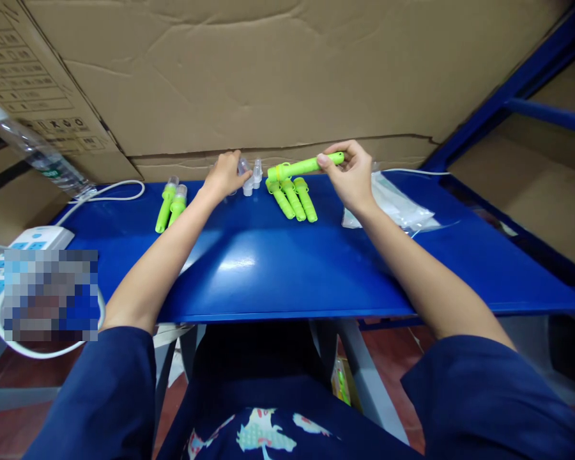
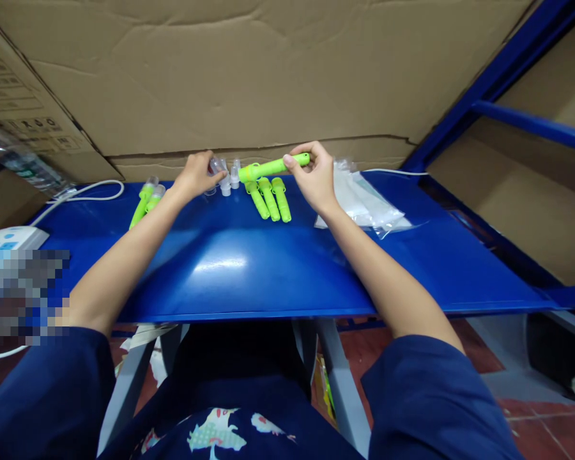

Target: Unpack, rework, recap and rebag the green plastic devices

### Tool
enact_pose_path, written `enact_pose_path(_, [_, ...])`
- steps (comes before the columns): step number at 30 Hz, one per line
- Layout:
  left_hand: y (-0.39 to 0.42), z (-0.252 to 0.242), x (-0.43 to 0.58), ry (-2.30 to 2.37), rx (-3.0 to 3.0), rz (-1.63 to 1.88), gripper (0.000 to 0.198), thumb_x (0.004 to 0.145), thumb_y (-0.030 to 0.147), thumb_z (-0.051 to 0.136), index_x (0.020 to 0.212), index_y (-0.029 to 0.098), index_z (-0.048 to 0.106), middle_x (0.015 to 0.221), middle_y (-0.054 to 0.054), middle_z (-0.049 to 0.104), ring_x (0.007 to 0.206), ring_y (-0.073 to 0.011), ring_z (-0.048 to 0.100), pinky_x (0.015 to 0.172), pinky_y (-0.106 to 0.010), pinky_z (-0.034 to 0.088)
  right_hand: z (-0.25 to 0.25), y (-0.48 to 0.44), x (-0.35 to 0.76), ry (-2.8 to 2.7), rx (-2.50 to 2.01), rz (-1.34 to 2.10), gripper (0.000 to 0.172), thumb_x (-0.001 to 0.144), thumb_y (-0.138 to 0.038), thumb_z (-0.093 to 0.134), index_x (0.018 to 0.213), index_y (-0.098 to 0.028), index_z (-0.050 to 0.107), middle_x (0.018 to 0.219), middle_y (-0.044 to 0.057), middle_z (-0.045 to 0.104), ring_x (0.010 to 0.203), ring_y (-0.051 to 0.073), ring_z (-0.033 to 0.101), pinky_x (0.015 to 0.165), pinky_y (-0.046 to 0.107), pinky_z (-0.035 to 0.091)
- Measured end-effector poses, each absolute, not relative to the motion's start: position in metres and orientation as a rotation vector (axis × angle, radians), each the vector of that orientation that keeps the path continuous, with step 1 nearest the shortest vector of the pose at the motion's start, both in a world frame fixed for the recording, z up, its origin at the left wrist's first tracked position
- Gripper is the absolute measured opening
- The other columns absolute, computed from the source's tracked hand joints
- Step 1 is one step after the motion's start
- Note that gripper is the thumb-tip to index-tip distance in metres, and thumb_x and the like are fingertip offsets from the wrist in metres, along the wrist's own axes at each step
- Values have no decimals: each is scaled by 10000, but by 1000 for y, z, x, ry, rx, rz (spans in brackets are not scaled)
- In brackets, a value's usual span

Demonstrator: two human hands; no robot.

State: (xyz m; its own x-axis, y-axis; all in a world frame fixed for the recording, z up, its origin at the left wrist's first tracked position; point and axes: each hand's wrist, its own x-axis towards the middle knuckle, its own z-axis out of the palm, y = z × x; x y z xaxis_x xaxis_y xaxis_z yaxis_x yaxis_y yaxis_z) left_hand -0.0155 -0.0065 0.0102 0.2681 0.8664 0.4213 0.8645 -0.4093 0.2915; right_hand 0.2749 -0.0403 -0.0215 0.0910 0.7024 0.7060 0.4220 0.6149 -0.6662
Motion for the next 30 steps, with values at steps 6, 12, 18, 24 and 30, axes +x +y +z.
enact_pose_path(6, [-45,27,-45,1883,2496,946,290,982,367,609,1189,164,609,1233,-182,685,1220,-337,664,1098,-457,502,-11,-50,290,-1548,-1202,-117,413,963,-653,608,983,-241,585,972,95,704,872,253,675,832,460,591])
enact_pose_path(12, [-40,7,-79,2055,2385,370,435,921,369,690,1279,134,615,1227,-198,711,1218,-382,682,1074,-500,533,-24,-46,296,-1730,-1514,-229,258,1013,-471,565,1064,-219,578,1079,178,698,1108,349,663,979,537,528])
enact_pose_path(18, [-26,-8,-70,2026,2289,595,596,940,275,682,1471,103,473,1357,-227,675,1296,-333,655,1126,-460,504,-37,-52,283,-1884,-1778,-99,389,959,-326,630,1273,-111,547,1243,265,660,1142,404,674,940,546,533])
enact_pose_path(24, [-40,12,-99,2322,2217,315,609,980,434,625,1465,76,536,1544,-291,521,1460,-441,516,1200,-566,426,-24,-63,277,-2015,-1881,-38,390,971,-345,591,1277,-104,581,1273,260,668,1143,403,689,936,529,545])
enact_pose_path(30, [-49,27,-112,2383,2010,-143,654,911,325,687,1500,88,533,1490,-291,594,1381,-423,612,1099,-474,534,0,-92,226,-2151,-1692,-138,374,1014,-321,444,1292,-130,604,1309,235,689,1166,396,659,907,495,520])
